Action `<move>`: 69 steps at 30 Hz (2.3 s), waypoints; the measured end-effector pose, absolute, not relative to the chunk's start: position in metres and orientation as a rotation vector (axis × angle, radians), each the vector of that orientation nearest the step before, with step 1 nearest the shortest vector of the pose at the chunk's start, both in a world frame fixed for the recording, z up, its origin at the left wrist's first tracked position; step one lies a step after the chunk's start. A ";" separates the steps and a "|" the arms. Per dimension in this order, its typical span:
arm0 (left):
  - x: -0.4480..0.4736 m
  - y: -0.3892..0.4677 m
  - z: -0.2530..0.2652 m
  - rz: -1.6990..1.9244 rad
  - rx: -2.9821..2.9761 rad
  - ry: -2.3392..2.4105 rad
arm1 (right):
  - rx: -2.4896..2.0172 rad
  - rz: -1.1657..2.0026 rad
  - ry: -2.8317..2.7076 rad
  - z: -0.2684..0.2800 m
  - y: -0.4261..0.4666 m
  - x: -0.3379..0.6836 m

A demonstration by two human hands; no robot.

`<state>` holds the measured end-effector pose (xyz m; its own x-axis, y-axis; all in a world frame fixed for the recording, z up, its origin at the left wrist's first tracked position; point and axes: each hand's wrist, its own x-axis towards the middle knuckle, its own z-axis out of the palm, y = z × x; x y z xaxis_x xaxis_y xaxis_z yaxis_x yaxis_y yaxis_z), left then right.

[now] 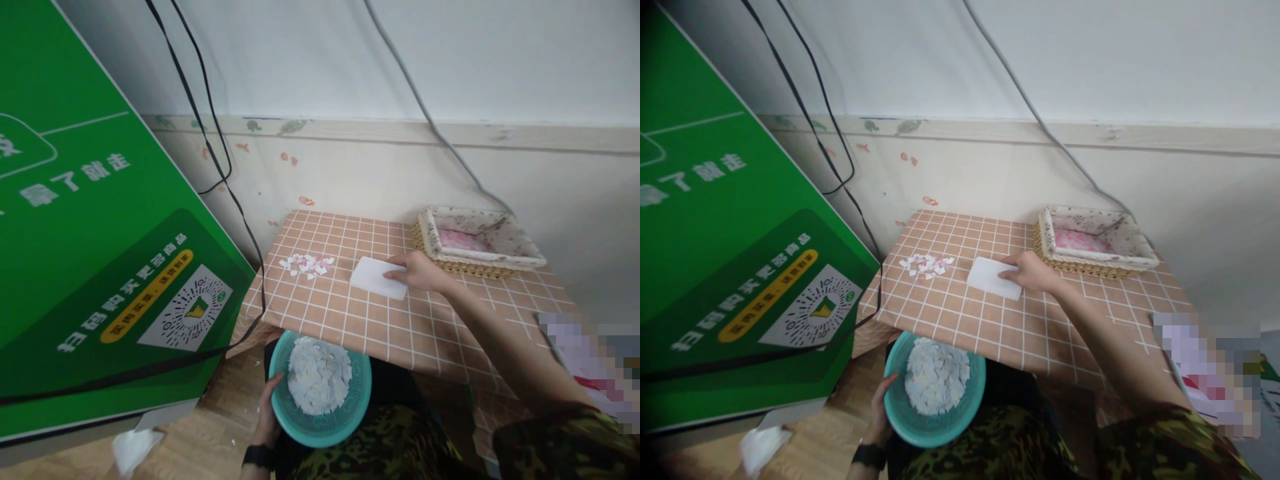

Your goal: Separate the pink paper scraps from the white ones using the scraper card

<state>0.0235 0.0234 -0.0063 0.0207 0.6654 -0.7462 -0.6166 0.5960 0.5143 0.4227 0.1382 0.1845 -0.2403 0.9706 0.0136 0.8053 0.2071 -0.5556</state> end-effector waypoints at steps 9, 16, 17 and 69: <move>0.018 0.023 -0.022 1.018 0.040 1.150 | -1.729 0.468 -2.125 0.198 0.163 0.426; 0.016 0.023 -0.025 0.998 0.027 1.134 | -1.722 0.151 -2.144 0.193 0.190 0.364; 0.015 0.022 -0.024 0.999 0.024 1.138 | -1.720 0.123 -2.176 0.193 0.193 0.360; 0.017 0.019 -0.022 1.053 0.122 1.184 | -1.654 0.310 -2.272 0.206 0.130 0.358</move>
<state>0.0173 0.0190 -0.0224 -0.0128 0.7209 -0.6929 -0.6040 0.5467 0.5799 0.3585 0.1295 0.2056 -0.2836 0.9510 0.1231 0.8831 0.3091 -0.3529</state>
